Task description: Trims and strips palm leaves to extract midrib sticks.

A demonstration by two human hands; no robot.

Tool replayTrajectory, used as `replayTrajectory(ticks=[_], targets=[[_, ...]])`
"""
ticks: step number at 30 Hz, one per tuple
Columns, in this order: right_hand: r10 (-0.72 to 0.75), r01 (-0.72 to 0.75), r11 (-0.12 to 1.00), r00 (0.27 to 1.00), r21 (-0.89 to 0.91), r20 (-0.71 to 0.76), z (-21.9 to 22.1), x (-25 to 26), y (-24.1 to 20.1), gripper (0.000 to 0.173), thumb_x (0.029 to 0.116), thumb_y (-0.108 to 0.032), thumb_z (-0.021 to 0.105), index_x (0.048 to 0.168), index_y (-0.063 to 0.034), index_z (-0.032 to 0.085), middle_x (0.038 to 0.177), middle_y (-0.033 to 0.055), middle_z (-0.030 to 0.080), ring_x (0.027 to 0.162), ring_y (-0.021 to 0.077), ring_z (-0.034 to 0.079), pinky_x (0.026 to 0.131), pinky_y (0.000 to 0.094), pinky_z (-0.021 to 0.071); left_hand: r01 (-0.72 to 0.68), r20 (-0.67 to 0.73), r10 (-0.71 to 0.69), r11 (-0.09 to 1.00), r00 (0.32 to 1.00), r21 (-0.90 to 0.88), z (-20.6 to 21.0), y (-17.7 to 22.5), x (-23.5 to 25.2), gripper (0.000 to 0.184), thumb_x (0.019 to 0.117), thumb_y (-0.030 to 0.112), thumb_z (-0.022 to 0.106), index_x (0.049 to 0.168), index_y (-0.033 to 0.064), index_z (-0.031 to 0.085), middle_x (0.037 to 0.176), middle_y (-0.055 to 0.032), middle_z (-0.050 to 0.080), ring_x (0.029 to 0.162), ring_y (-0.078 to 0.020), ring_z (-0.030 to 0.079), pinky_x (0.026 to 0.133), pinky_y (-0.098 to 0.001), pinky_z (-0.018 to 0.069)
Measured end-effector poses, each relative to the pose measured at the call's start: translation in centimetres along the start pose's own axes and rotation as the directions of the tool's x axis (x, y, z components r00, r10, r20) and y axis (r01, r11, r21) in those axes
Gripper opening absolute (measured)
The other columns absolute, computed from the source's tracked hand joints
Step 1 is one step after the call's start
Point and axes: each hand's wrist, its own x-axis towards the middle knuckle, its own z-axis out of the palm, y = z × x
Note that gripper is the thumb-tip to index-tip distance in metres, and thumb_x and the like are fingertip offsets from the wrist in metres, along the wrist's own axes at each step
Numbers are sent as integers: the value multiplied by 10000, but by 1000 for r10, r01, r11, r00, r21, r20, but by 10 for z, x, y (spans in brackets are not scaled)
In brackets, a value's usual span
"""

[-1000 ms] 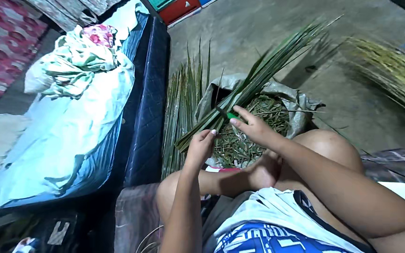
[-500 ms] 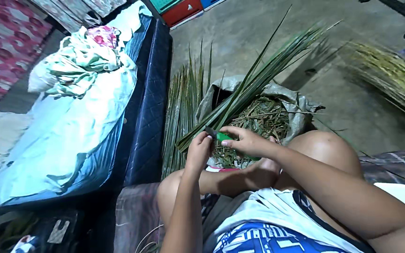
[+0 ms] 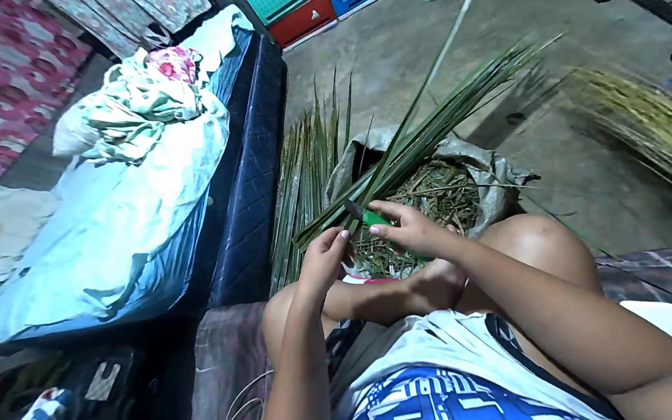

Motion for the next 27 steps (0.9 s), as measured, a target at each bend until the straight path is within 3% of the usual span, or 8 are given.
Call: replayTrajectory(ticks=[2, 5, 9, 12, 19, 22, 25, 27], targets=[[8, -8, 1000, 998, -13, 58, 7, -1, 0, 533, 1091, -264, 553, 1581, -123, 399, 1204, 138, 623, 720, 104, 594, 640, 267, 521, -37, -54, 38, 999, 998, 21, 5, 3, 2, 261, 1079, 122, 496, 1275, 1, 620, 899, -35, 706, 655, -52, 646, 585, -211, 541], [18, -21, 999, 994, 33, 107, 15, -3, -2, 519, 1100, -237, 526, 1586, -123, 384, 1228, 135, 627, 740, 100, 608, 646, 262, 531, -114, -160, 128, 989, 979, 95, 13, 3, 5, 261, 1066, 122, 536, 1262, 12, 668, 871, -18, 725, 618, -26, 634, 572, -195, 536], [33, -63, 985, 983, 164, 179, 15, -6, -4, 527, 1113, -207, 487, 1606, -122, 322, 972, 70, 629, 637, 81, 600, 553, 221, 515, -168, -246, 212, 968, 946, 187, 20, -5, 8, 240, 1046, 131, 575, 1210, 38, 723, 829, 4, 726, 586, 16, 590, 552, -172, 496], [0, -74, 950, 971, 303, 239, 15, -8, -2, 558, 1113, -174, 461, 1629, -120, 255, 871, 49, 621, 571, 75, 581, 501, 199, 492, -214, -300, 295, 937, 907, 274, 25, -12, 8, 225, 1018, 114, 597, 1170, 49, 750, 900, -28, 715, 687, 4, 618, 645, -180, 520], [22, -61, 931, 994, 361, 110, 21, -5, -3, 544, 1102, -160, 507, 1606, -90, 316, 842, 30, 596, 547, 56, 554, 489, 178, 481, -320, -352, 488, 840, 799, 438, 30, -22, 8, 199, 992, 101, 618, 1086, 15, 771, 868, -76, 718, 724, -48, 651, 685, -207, 540], [27, -40, 926, 999, 375, 41, 17, -3, -2, 522, 1104, -159, 504, 1593, -72, 344, 804, 26, 594, 530, 54, 544, 489, 175, 482, -314, -347, 515, 810, 783, 495, 31, -23, 7, 233, 997, 124, 622, 1161, 46, 768, 902, -87, 741, 766, -95, 683, 722, -253, 558], [27, -30, 911, 1000, 411, 14, 12, -3, -1, 528, 1115, -160, 473, 1609, -77, 303, 786, 31, 588, 520, 56, 532, 484, 171, 470, -303, -356, 572, 754, 739, 582, 33, -25, 6, 246, 983, 119, 630, 1177, 77, 775, 906, -96, 745, 773, -143, 696, 717, -301, 564], [14, -51, 906, 996, 420, 89, 11, -6, -3, 565, 1116, -159, 459, 1634, -104, 240, 785, 32, 590, 516, 57, 531, 472, 170, 462, -299, -369, 585, 745, 722, 596, 34, -27, 6, 243, 980, 115, 635, 1172, 70, 777, 911, -101, 747, 775, -150, 701, 714, -303, 568]])
